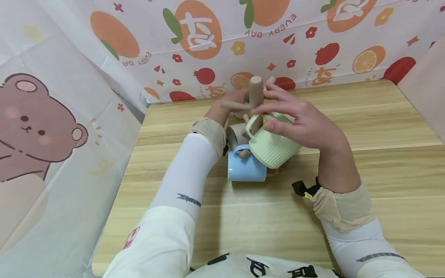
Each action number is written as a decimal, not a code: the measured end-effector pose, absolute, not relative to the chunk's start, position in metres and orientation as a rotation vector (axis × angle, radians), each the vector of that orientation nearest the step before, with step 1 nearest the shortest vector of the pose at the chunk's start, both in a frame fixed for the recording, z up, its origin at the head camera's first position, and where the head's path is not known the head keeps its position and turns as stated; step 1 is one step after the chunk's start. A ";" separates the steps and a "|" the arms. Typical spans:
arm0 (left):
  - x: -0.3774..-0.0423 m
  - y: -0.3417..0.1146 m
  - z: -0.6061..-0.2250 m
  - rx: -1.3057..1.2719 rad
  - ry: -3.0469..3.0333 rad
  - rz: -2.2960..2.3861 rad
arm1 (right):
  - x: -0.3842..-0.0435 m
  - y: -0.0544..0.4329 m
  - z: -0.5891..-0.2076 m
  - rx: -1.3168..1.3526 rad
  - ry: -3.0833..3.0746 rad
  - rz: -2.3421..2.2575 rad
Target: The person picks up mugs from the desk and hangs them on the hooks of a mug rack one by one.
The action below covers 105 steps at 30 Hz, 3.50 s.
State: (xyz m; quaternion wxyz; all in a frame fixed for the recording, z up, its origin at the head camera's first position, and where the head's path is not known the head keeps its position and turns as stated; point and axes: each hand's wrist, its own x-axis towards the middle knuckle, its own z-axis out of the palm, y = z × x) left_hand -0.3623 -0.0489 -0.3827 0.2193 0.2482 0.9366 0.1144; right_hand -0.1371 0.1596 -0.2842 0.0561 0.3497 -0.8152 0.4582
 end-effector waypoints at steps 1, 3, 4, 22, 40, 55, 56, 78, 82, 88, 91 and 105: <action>-0.365 -0.048 -0.387 0.692 2.583 0.328 | -0.137 0.160 -0.284 1.060 -2.474 1.389; -0.373 -0.045 -0.396 0.707 2.575 0.326 | -0.137 0.160 -0.284 1.061 -2.473 1.385; -0.377 -0.044 -0.401 0.711 2.571 0.311 | -0.137 0.160 -0.285 1.060 -2.472 1.384; -0.384 -0.056 -0.422 0.627 2.476 0.133 | -0.136 0.159 -0.287 1.056 -2.463 1.388; -0.348 -0.065 -0.399 0.726 2.572 0.304 | -0.136 0.159 -0.288 1.052 -2.457 1.406; -0.332 -0.105 -0.416 0.422 2.692 1.258 | -0.135 0.158 -0.288 1.051 -2.478 1.408; -0.331 -0.107 -0.417 0.336 2.653 1.397 | -0.135 0.158 -0.288 1.049 -2.480 1.407; -0.251 -0.147 -0.356 0.046 1.405 2.993 | -0.134 0.156 -0.284 1.057 -2.469 1.349; -0.239 -0.154 -0.352 0.210 1.367 2.974 | -0.132 0.158 -0.284 1.046 -2.454 1.353; -0.225 -0.161 -0.330 0.669 1.222 2.826 | -0.130 0.159 -0.287 1.047 -2.399 1.342; -0.216 -0.163 -0.321 0.857 1.125 2.763 | -0.131 0.157 -0.289 1.057 -2.364 1.325; -0.169 -0.159 -0.283 1.232 1.171 2.513 | -0.124 0.152 -0.289 1.069 -2.164 1.229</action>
